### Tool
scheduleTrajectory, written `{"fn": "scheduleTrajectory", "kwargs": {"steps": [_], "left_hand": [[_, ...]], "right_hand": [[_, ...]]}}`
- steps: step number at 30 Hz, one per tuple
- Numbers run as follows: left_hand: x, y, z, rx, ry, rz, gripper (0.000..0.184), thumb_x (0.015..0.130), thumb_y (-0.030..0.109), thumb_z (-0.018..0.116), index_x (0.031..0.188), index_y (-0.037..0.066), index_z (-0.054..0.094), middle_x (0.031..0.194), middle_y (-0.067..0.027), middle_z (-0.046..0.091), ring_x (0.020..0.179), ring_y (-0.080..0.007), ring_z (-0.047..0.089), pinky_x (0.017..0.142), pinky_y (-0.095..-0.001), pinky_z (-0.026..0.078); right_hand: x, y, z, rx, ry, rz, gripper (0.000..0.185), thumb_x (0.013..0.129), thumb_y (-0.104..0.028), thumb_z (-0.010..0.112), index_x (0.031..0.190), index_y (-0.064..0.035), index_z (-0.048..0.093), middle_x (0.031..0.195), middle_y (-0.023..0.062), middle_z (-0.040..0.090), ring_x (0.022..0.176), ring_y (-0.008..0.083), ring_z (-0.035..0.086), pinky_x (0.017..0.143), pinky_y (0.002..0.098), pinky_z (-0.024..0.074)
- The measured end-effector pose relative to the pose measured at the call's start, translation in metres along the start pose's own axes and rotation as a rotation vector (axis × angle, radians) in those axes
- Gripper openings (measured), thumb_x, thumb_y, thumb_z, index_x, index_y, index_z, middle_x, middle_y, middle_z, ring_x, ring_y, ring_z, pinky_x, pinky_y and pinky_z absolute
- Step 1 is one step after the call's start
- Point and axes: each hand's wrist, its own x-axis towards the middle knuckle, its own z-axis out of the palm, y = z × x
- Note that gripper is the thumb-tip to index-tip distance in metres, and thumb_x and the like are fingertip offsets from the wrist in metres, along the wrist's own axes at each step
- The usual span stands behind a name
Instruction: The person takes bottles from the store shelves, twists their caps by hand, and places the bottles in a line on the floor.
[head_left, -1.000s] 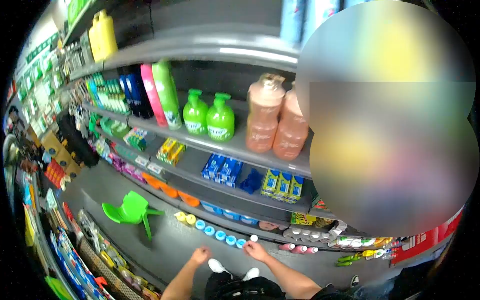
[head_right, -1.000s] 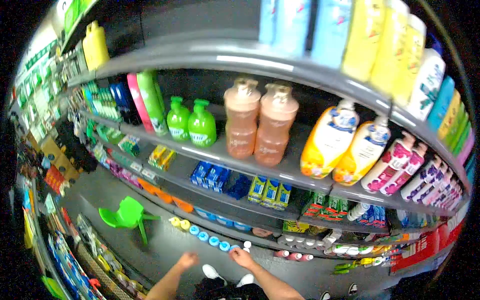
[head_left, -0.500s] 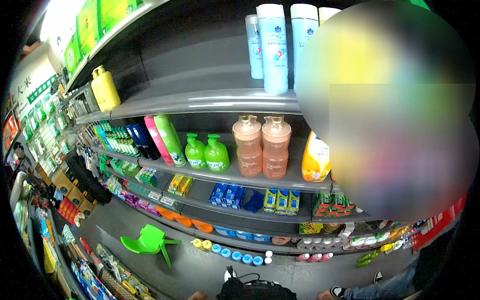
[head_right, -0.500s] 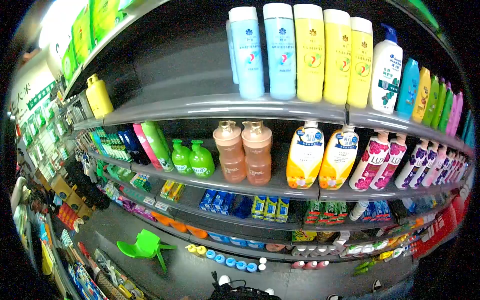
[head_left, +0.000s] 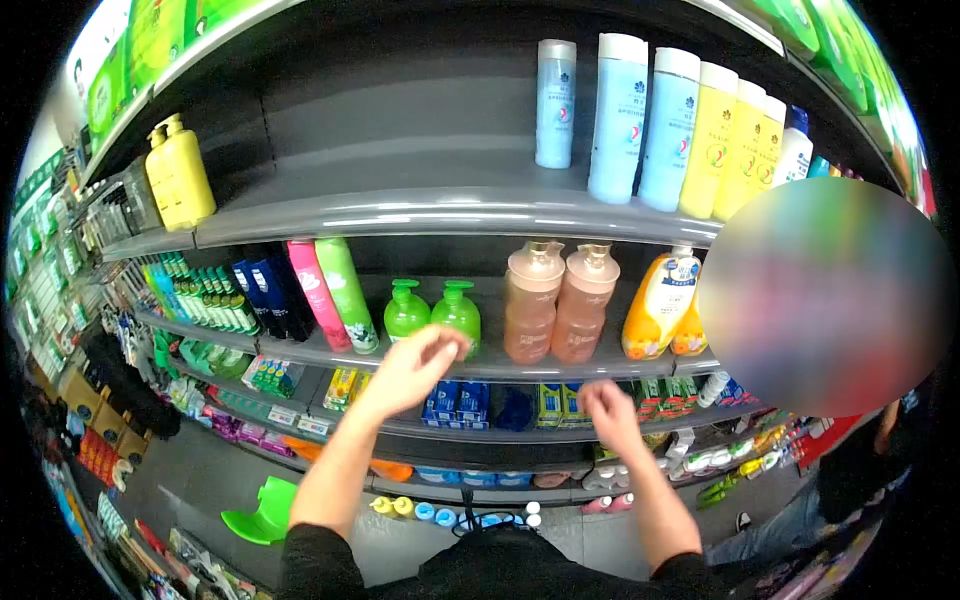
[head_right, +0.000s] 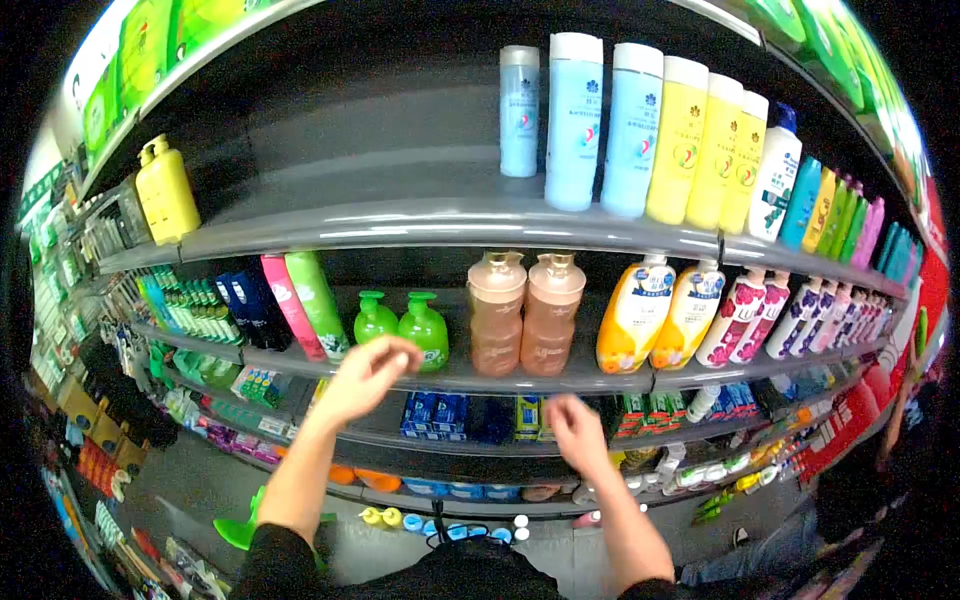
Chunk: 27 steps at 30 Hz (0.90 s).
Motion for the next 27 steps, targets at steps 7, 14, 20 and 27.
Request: {"fn": "scheduleTrajectory", "kwargs": {"steps": [7,14,20,27], "left_hand": [[0.082,0.111,-0.043,0.098,-0.009,0.473,0.019,0.092,0.011,0.054,0.106,0.000,0.061,0.102,-0.0072,0.063,0.096,-0.0135,0.060,0.084,-0.0273,0.048],[0.205,0.129,-0.059,0.337,0.068,0.645,0.027,0.087,0.023,0.060,0.097,-0.002,0.064,0.089,-0.0134,0.067,0.083,-0.0195,0.063,0.077,-0.0324,0.049],[0.295,0.128,-0.055,0.537,0.109,0.443,0.037,0.081,0.030,0.064,0.098,-0.003,0.064,0.095,-0.0185,0.067,0.089,-0.0291,0.064,0.079,-0.0359,0.049],[0.343,0.124,-0.046,0.391,0.129,0.237,0.044,0.074,0.022,0.064,0.098,-0.014,0.060,0.094,-0.0278,0.064,0.089,-0.0286,0.064,0.072,-0.0368,0.050]], "right_hand": [[0.106,-0.211,-0.003,-0.195,0.206,-0.670,0.014,0.083,0.001,0.058,0.097,0.0018,0.057,0.088,0.0127,0.060,0.078,0.0212,0.061,0.072,0.0306,0.0492],[0.216,-0.249,0.004,-0.237,0.289,-0.483,0.026,0.081,-0.009,0.060,0.103,0.0043,0.056,0.099,0.0206,0.060,0.090,0.0292,0.063,0.080,0.0360,0.0498],[0.293,-0.245,0.015,-0.312,0.414,-0.273,0.044,0.079,-0.017,0.060,0.113,0.0080,0.050,0.114,0.0305,0.054,0.111,0.0423,0.053,0.095,0.0445,0.0432],[0.331,-0.235,0.011,-0.341,0.564,-0.110,0.057,0.078,-0.017,0.058,0.122,0.0117,0.038,0.123,0.0350,0.048,0.115,0.0466,0.049,0.098,0.0444,0.0407]]}}
